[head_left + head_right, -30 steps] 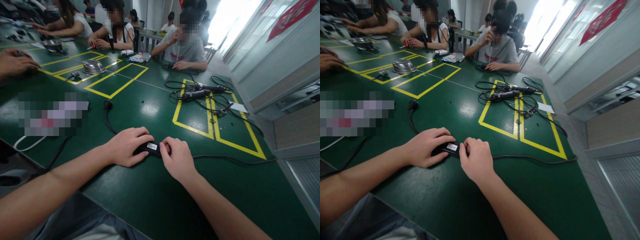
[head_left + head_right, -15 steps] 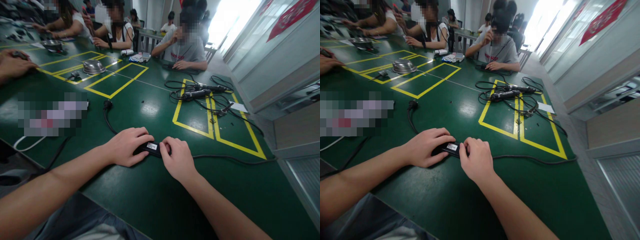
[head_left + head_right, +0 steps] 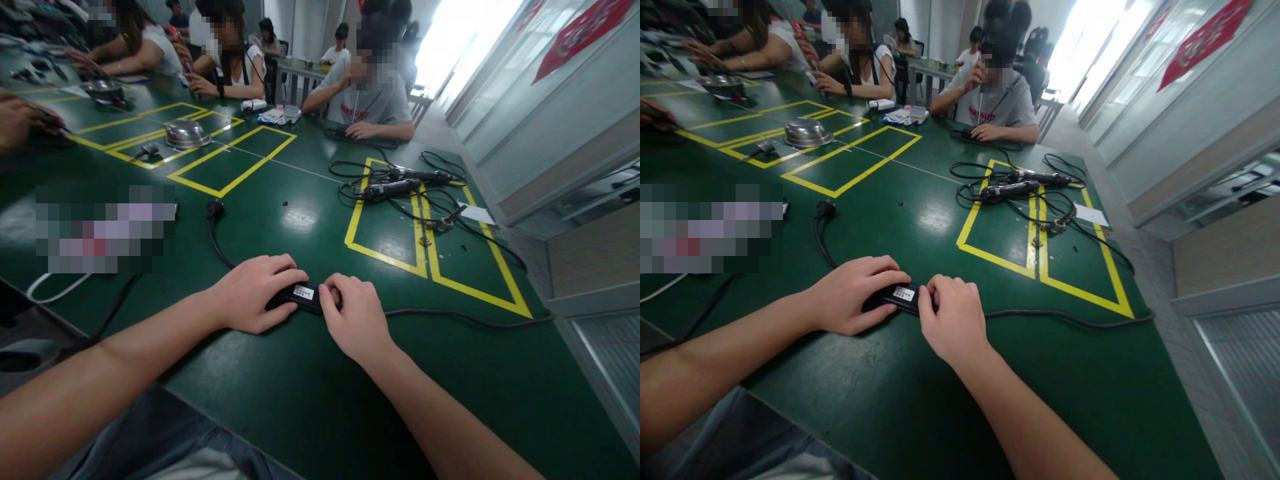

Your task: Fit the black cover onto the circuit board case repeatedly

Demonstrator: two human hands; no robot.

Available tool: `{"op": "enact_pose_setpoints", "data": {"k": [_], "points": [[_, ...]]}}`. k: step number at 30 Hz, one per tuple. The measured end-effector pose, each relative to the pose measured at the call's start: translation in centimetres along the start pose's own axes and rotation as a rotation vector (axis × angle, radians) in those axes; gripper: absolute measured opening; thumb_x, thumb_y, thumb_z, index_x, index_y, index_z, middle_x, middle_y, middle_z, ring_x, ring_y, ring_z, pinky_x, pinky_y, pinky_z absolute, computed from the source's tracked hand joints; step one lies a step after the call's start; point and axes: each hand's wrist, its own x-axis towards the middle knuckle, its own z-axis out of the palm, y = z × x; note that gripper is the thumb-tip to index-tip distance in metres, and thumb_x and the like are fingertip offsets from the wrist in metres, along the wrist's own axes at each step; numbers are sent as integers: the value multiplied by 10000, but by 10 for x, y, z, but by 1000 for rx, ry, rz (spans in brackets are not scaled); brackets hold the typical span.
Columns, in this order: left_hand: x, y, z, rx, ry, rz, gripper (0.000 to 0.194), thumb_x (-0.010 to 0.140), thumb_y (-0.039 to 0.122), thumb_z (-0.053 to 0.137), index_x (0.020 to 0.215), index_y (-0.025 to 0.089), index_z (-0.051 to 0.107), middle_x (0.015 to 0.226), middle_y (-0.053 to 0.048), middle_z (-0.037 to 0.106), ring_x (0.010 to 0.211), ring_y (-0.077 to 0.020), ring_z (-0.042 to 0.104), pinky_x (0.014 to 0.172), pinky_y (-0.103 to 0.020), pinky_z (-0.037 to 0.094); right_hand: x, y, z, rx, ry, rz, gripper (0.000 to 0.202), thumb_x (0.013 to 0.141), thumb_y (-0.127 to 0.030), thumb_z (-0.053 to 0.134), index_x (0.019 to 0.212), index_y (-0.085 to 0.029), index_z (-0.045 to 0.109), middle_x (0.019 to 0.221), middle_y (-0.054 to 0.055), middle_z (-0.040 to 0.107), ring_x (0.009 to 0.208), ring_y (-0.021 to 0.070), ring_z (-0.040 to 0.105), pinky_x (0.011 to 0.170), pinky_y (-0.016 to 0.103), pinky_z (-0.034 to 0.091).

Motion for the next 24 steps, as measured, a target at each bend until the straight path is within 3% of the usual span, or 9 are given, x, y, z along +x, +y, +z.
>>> {"op": "enact_pose_setpoints", "data": {"k": [16, 24], "points": [[1, 3, -4, 4, -1, 7, 387, 1004, 381, 565, 1338, 191, 612, 1193, -124, 681, 977, -270, 708, 816, -405, 585, 0, 0, 0, -5, -1, -5, 284, 1041, -317, 499, 775, -239, 555, 698, -4, 571, 711, 196, 536, 745, 357, 304], [0, -1, -1, -29, -12, 27, 378, 1079, 407, 475, 1379, 206, 587, 1209, -125, 682, 992, -264, 698, 842, -407, 587, 0, 0, -1, 14, -8, -1, 304, 1061, -338, 482, 787, -241, 571, 713, 3, 602, 726, 205, 550, 754, 364, 317]]}}
